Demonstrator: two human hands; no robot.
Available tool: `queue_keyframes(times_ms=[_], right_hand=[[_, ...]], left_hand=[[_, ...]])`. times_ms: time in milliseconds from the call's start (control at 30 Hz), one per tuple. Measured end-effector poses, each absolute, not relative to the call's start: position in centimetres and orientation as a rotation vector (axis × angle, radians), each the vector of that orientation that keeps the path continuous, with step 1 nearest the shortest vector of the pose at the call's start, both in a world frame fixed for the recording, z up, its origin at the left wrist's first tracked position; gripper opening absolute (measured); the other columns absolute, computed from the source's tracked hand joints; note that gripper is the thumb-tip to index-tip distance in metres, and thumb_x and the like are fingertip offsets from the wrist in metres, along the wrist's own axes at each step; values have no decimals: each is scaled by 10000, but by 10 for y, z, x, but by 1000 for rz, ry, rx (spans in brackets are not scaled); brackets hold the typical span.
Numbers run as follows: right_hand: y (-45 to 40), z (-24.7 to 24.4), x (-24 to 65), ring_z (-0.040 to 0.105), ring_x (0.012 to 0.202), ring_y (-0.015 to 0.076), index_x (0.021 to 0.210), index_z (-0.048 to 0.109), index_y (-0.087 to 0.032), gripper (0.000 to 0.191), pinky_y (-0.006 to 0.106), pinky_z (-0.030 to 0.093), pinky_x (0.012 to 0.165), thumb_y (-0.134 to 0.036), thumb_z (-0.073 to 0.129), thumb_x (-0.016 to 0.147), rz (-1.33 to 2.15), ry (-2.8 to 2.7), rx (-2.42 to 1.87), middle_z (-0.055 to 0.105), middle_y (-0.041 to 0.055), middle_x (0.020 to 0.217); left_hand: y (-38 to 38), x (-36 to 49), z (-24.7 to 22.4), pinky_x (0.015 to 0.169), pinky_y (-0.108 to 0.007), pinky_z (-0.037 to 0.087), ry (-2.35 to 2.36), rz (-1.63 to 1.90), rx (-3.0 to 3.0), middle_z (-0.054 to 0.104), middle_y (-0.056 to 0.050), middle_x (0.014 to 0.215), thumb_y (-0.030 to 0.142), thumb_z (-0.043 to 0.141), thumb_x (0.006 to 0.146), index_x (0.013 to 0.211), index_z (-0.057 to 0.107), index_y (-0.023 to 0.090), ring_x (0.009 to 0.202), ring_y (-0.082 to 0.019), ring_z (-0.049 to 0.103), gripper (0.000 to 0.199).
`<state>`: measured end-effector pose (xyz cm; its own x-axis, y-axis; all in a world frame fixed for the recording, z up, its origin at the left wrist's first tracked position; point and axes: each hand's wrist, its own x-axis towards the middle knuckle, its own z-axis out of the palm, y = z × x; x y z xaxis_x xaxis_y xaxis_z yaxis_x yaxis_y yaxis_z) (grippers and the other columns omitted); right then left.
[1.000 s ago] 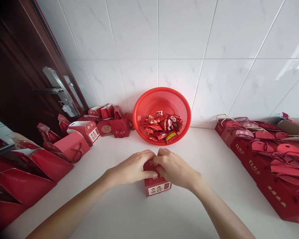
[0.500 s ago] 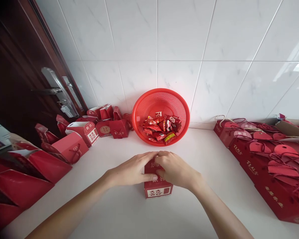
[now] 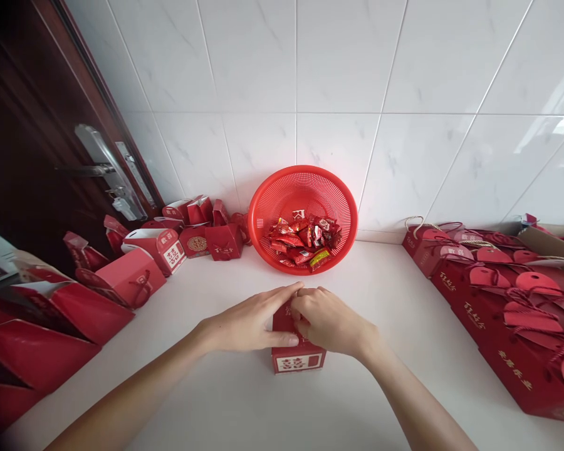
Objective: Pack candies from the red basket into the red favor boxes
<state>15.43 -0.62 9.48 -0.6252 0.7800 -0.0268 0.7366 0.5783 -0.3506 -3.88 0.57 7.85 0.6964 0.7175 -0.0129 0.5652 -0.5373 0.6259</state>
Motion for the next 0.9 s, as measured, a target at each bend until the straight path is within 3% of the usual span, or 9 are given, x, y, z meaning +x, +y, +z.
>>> queue_keyframes(times_ms=[167, 333, 433, 533, 667, 767, 900], right_hand=[[-4, 94, 156, 471, 601, 113, 622, 447, -186, 209, 260, 284, 536, -34, 525, 741, 502, -2674, -1293, 618, 9, 751], [-4, 99, 160, 382, 534, 96, 582, 377, -196, 272, 254, 270, 508, -54, 557, 728, 558, -2615, -1330, 526, -23, 638], [-6, 103, 163, 420, 553, 98, 593, 424, -192, 247, 248, 304, 539, -77, 565, 760, 588, -2576, -1309, 534, -22, 648], [-6, 105, 165, 471, 605, 109, 645, 487, -185, 198, 247, 328, 572, -92, 570, 800, 571, -2570, -1288, 577, -8, 708], [-6, 102, 166, 469, 606, 102, 695, 554, -173, 185, 246, 315, 563, -87, 553, 859, 435, -2635, -1303, 581, 9, 783], [-5, 99, 165, 480, 611, 104, 767, 614, -174, 202, 244, 317, 567, -75, 505, 906, 361, -2617, -1299, 571, 11, 796], [-3, 97, 163, 474, 611, 102, 780, 635, -165, 228, 241, 304, 555, -56, 488, 914, 347, -2598, -1323, 563, 15, 794]], left_hand=[[1, -38, 82, 1085, -472, 427, 1041, 248, 2284, 419, -135, 1567, 596, 799, 675, 1592, 198, 291, 1402, -365, 444, 1138], [-3, -38, 83, 1009, -430, 463, 1059, 274, 2305, 535, -124, 1449, 544, 811, 677, 1579, 226, 313, 1310, -352, 532, 1100], [-3, -37, 85, 956, -393, 487, 1021, 298, 2297, 597, -93, 1370, 463, 816, 687, 1563, 245, 333, 1244, -327, 583, 1054], [-3, -36, 87, 925, -379, 495, 997, 334, 2291, 616, -77, 1338, 416, 819, 685, 1496, 344, 320, 1210, -315, 599, 945], [-2, -33, 86, 771, -356, 503, 1101, 324, 2295, 669, -64, 1132, 454, 805, 688, 1146, 540, 242, 1009, -294, 655, 571], [-2, -30, 84, 738, -348, 481, 1196, 335, 2331, 659, -49, 1051, 485, 770, 720, 964, 520, 231, 958, -283, 651, 432], [-2, -28, 81, 751, -347, 467, 1238, 326, 2356, 639, -47, 1059, 514, 736, 763, 906, 500, 229, 966, -278, 638, 397]])
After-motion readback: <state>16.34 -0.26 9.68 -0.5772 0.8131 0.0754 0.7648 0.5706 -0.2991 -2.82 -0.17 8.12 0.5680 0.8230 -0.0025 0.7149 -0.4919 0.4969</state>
